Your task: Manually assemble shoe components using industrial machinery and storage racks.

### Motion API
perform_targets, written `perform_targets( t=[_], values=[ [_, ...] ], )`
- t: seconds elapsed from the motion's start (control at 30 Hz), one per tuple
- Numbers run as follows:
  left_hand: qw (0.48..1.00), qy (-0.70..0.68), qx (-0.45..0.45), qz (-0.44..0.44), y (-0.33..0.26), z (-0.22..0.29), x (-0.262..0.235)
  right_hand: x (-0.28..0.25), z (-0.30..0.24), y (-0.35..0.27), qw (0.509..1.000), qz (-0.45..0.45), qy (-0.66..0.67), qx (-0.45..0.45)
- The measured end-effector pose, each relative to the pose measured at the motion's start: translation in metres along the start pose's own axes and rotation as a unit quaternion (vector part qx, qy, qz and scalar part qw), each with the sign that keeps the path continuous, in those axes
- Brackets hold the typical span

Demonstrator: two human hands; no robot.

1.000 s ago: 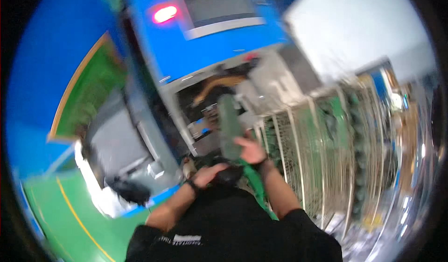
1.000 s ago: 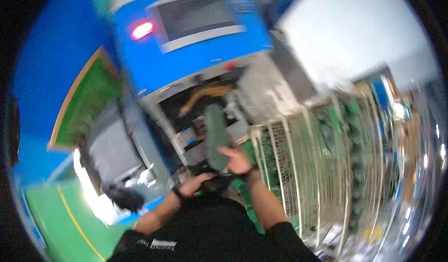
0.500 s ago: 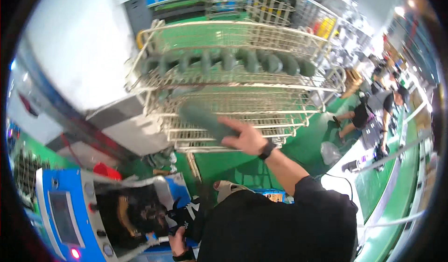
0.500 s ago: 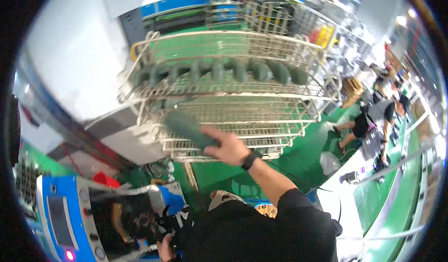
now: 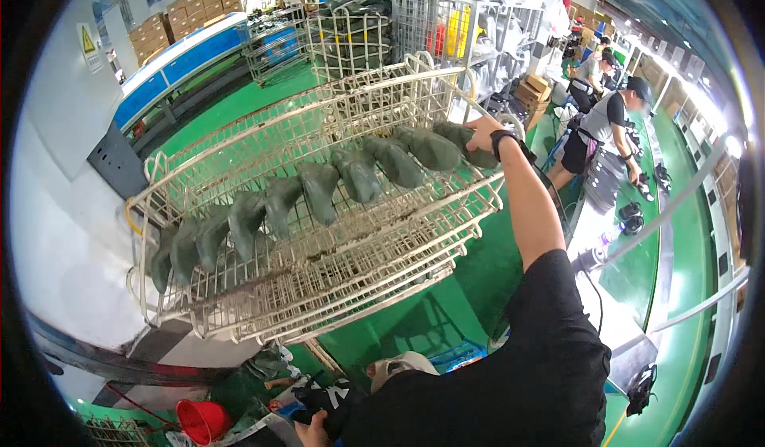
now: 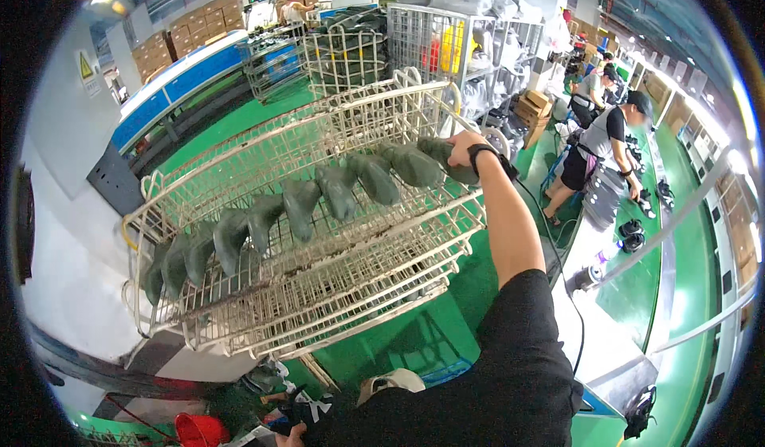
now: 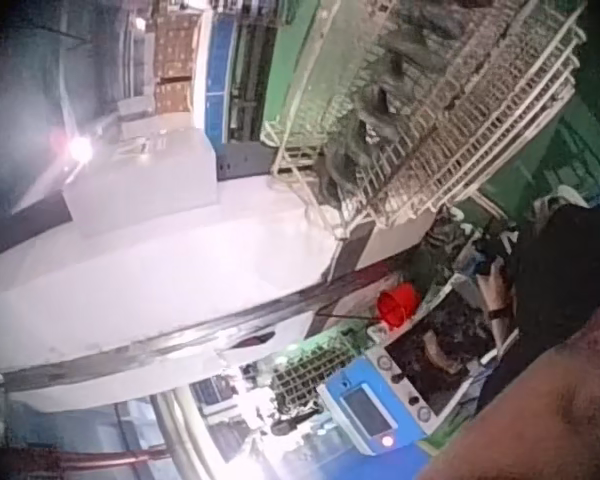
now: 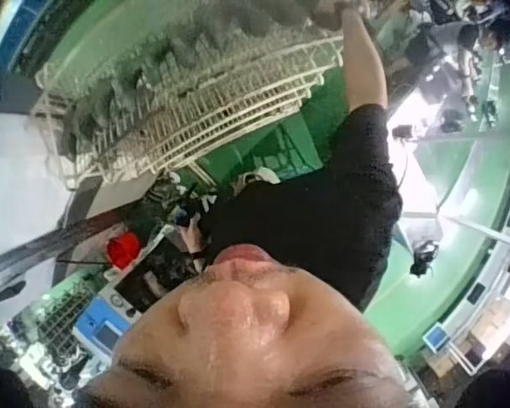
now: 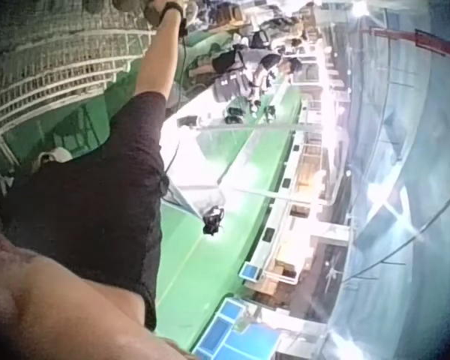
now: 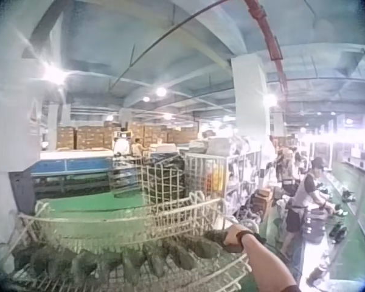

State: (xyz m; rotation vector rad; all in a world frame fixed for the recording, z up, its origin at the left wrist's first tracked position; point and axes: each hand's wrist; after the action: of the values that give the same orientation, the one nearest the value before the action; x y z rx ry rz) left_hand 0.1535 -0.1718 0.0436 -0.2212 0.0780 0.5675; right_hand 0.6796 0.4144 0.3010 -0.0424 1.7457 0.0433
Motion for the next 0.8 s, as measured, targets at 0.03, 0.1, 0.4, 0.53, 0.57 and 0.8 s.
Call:
perform_targets(
  t=[0.03,0.1,0.4,0.53,0.57,0.8],
  values=[
    [1.000,0.000,0.001,0.001,0.008,0.002,0.000,0.004,0.016,0.018,0.989,-0.029,0.147,0.012],
    [0.995,0.052,-0.082,-0.030,0.014,0.004,-0.005,0.013,0.041,0.050,0.993,0.015,0.088,-0.072],
    [0.977,0.100,-0.181,0.051,-0.022,0.117,0.014,0.043,0.033,0.051,0.984,-0.039,-0.034,-0.169],
    [0.977,0.048,-0.146,0.146,-0.046,0.123,0.006,0.081,-0.128,-0.083,0.968,0.161,-0.088,-0.173],
    [0.973,0.079,-0.128,0.175,-0.054,0.123,-0.001,0.116,-0.134,-0.102,0.949,0.239,-0.022,-0.206],
    [0.931,-0.028,-0.208,0.299,-0.183,0.089,-0.042,0.184,-0.336,-0.244,0.870,0.197,-0.074,-0.445]
  ],
)
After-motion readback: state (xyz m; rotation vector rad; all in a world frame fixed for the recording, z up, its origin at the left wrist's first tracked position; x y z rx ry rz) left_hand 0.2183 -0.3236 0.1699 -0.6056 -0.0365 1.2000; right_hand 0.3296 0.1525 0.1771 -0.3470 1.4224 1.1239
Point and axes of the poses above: each hand's wrist, its own y-axis towards the middle knuckle, its own x-axis out of the palm, z = x × y, and after that the axes turned 1 degree about -y, right-handed
